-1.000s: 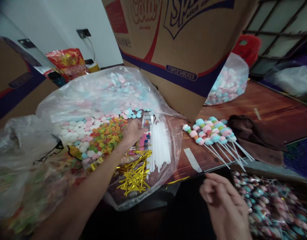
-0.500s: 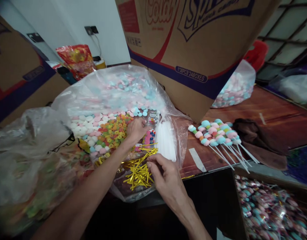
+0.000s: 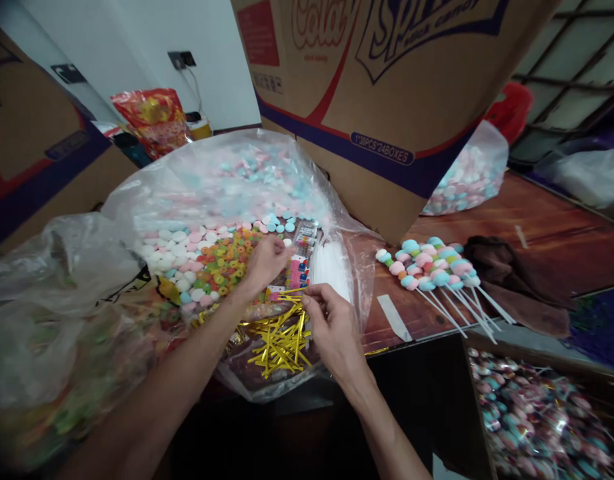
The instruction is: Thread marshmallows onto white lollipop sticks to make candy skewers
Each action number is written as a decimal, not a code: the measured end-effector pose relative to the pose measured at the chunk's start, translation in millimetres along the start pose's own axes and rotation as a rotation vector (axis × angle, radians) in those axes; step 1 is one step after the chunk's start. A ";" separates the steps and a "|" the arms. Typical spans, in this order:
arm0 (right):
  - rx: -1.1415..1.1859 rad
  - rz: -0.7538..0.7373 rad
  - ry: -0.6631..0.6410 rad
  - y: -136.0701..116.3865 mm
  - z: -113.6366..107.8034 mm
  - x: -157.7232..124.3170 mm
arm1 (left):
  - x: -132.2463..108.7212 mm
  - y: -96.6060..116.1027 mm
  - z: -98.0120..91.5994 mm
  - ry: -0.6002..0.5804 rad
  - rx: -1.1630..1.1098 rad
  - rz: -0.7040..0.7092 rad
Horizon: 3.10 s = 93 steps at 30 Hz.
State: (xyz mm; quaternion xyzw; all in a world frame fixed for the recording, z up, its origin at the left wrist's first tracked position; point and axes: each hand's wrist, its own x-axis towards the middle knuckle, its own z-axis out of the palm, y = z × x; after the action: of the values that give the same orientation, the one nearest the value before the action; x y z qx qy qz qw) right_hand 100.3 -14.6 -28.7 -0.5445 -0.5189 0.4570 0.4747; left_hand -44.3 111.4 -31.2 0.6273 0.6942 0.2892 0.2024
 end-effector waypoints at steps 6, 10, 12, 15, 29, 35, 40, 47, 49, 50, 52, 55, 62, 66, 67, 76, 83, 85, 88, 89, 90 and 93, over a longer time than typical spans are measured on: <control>-0.015 -0.020 -0.056 4.1 2.1 -5.5 | 7.5 7.8 8.7 -0.026 -0.030 -0.055; -0.036 -0.023 -0.083 8.0 -1.2 -4.2 | 11.3 1.6 2.7 0.017 -0.252 -0.085; -0.020 -0.013 -0.062 7.6 -1.2 -1.3 | 8.6 -0.3 -3.5 0.016 -0.417 -0.109; 0.089 0.037 -0.006 1.8 3.9 4.3 | -6.0 3.7 -13.2 -0.047 -0.616 -0.140; 0.246 -0.081 0.178 -7.2 10.9 6.9 | -96.1 25.9 -21.8 -0.314 -1.548 -0.529; 0.225 -0.018 0.154 0.9 9.2 0.4 | -109.6 36.6 -16.1 -0.135 -1.564 -0.467; 0.170 -0.062 0.090 -1.3 -0.4 0.0 | -109.7 28.6 -18.1 -0.259 -1.588 -0.576; 0.085 -0.009 0.025 -4.1 -18.4 -2.6 | -104.6 17.7 -18.8 -0.062 -1.524 -0.503; 0.111 0.021 0.047 -2.0 -15.7 -2.8 | -108.2 20.5 -15.9 0.001 -1.492 -0.436; 0.126 0.031 0.045 -1.3 -13.9 -2.6 | -110.2 22.0 -14.6 0.032 -1.478 -0.414; 0.144 0.025 0.032 -0.8 -11.2 -1.4 | -113.3 23.7 -13.1 0.086 -1.443 -0.390; 0.128 -0.021 0.024 -2.7 -12.9 1.5 | -112.5 22.4 -14.5 0.084 -1.411 -0.372; -0.004 -0.095 -0.019 -6.3 -28.1 1.3 | -102.7 19.8 -17.9 0.059 -1.444 -0.420; 0.031 -0.058 0.041 -2.3 -25.3 -1.5 | -107.0 22.1 -12.8 0.164 -1.376 -0.355; 0.046 -0.033 0.057 -1.3 -24.1 -1.9 | -107.8 21.7 -11.7 0.165 -1.355 -0.348; -0.036 -0.133 0.162 -2.0 -26.8 0.5 | -108.8 23.9 -10.5 -0.002 -1.489 -0.468; -0.143 -0.178 0.181 -3.3 -46.8 0.3 | -109.7 28.4 -6.4 0.031 -1.551 -0.578; -0.207 -0.175 0.295 -1.6 -62.4 4.3 | -108.1 26.4 -6.1 0.054 -1.550 -0.592; -0.539 -0.256 0.572 6.0 -98.5 12.4 | -106.0 23.3 -5.9 0.051 -1.560 -0.638; -0.711 -0.296 0.660 10.1 -112.2 14.5 | -105.6 22.7 -6.0 0.052 -1.569 -0.653; -0.891 -0.305 0.725 14.9 -125.6 15.9 | -105.4 22.4 -6.1 0.056 -1.578 -0.665; -1.269 -0.223 0.771 31.2 -157.9 15.7 | -105.4 23.1 -6.8 0.078 -1.601 -0.671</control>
State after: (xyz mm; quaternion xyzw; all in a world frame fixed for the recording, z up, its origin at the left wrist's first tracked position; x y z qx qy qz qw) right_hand 261.4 -6.0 -38.9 -0.7794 -0.5318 -0.2036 0.2613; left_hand -17.4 7.4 -19.6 0.0483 0.4367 0.6370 0.6334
